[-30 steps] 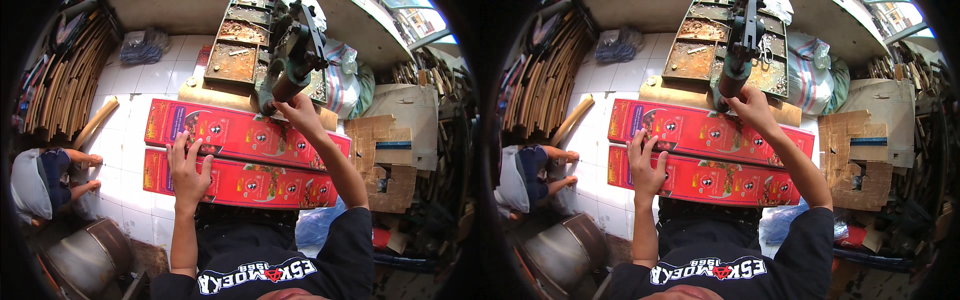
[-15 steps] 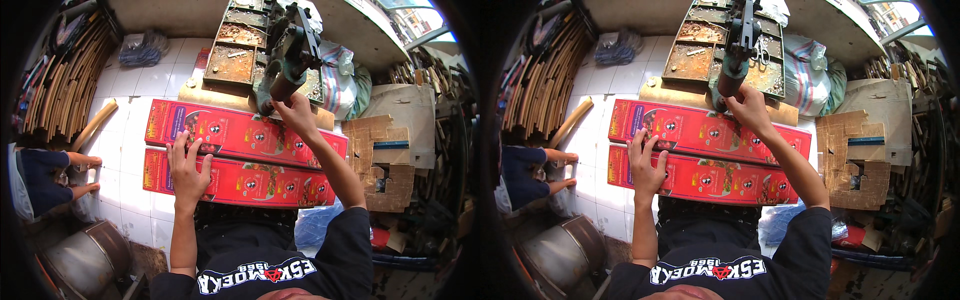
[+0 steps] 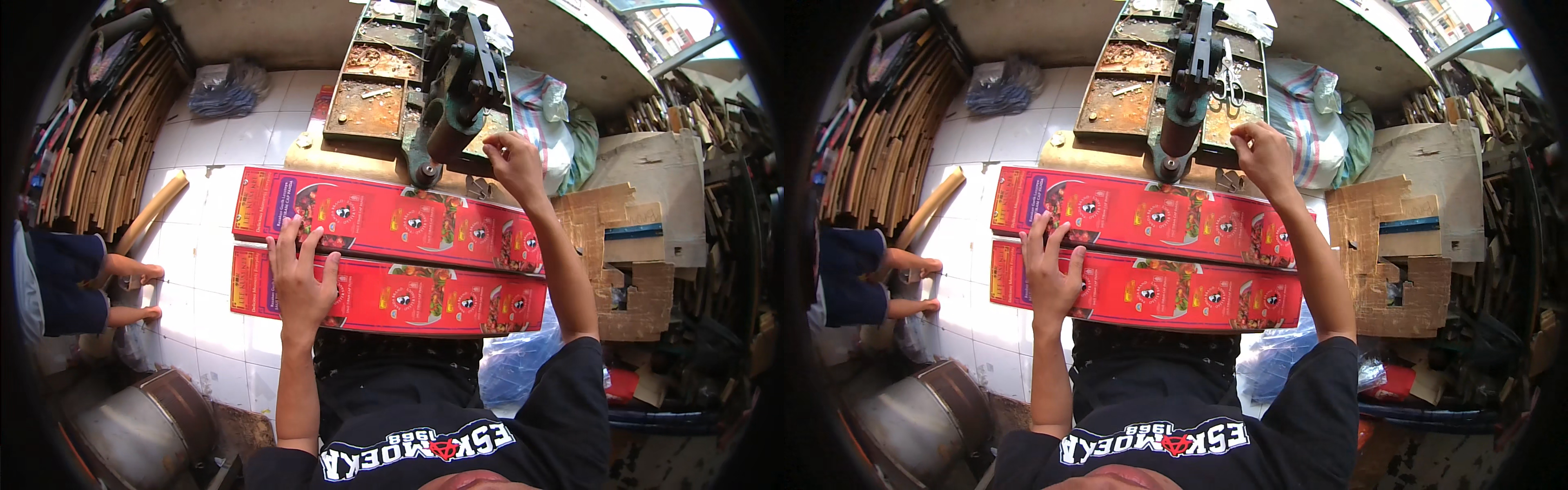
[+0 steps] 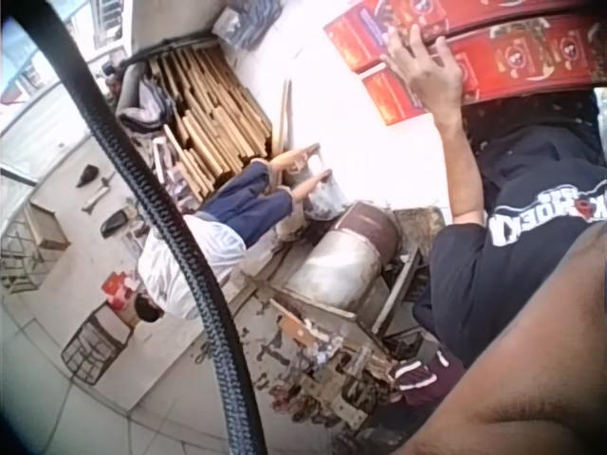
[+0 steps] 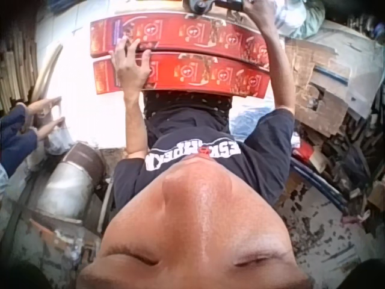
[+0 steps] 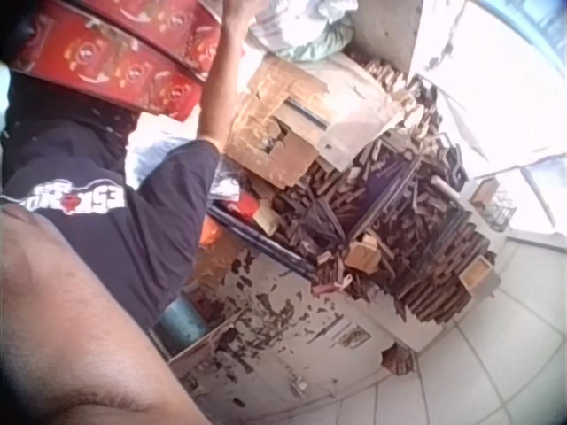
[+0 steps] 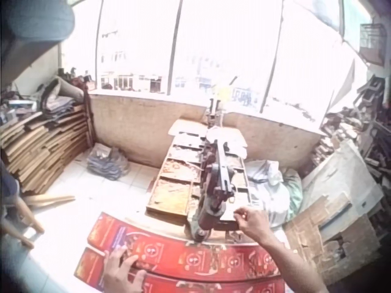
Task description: The person uses a small punch machine to create holes in long plastic strips, positioning each strip under the punch and activating it by hand.
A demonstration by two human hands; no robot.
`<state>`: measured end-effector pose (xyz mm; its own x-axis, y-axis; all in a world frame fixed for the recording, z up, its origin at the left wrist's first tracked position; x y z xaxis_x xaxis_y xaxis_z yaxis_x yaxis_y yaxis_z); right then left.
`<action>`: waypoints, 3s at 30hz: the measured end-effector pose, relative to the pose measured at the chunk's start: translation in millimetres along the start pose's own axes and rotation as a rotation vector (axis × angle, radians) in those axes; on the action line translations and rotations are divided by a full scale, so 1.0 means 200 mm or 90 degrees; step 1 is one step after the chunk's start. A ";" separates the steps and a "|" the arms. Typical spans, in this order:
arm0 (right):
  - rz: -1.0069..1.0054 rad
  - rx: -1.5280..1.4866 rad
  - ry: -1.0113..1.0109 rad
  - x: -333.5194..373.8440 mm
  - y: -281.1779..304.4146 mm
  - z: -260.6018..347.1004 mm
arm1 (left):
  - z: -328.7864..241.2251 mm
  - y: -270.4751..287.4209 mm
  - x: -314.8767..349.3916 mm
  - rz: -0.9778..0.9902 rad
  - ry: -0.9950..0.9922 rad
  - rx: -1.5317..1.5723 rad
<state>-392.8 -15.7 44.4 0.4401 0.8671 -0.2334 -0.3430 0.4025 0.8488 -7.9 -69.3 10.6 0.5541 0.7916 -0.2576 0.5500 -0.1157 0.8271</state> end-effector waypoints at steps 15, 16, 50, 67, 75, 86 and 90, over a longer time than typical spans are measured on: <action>0.207 0.244 -0.013 -0.14 0.02 -0.13 | 0.00 0.01 0.00 -0.002 0.004 0.007; 0.216 0.260 -0.013 -0.14 0.01 -0.13 | 0.00 0.01 0.01 -0.003 0.006 0.004; 0.096 0.144 -0.024 -0.07 0.04 -0.22 | 0.00 0.00 0.01 0.001 0.008 0.000; 0.062 0.278 0.048 -0.13 -0.06 -0.12 | 0.01 0.01 0.01 -0.004 0.007 -0.001; 0.075 -0.937 -0.284 0.04 0.00 -0.21 | 0.01 0.00 0.01 0.001 0.012 0.005; -0.031 -1.500 -0.334 0.55 0.17 -0.14 | 0.03 0.04 0.01 -0.028 0.040 0.145; -0.114 -1.265 -0.260 0.85 0.33 -0.24 | 0.05 0.19 0.06 -0.129 0.003 0.154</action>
<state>-380.8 172.3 36.9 0.5911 0.8003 0.1006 -0.4093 0.4051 -0.8175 25.9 -69.3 33.3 0.4157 0.8154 -0.4029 0.7818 -0.0940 0.6164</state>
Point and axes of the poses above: each hand's wrist, its own x-axis away from the middle knuckle, its own y-axis out of the back of the hand, z = x × y, the point moved 5 cm from there along -x, towards the middle knuckle, and after that the axes turned 5 degrees about z, right-handed, at the moved point
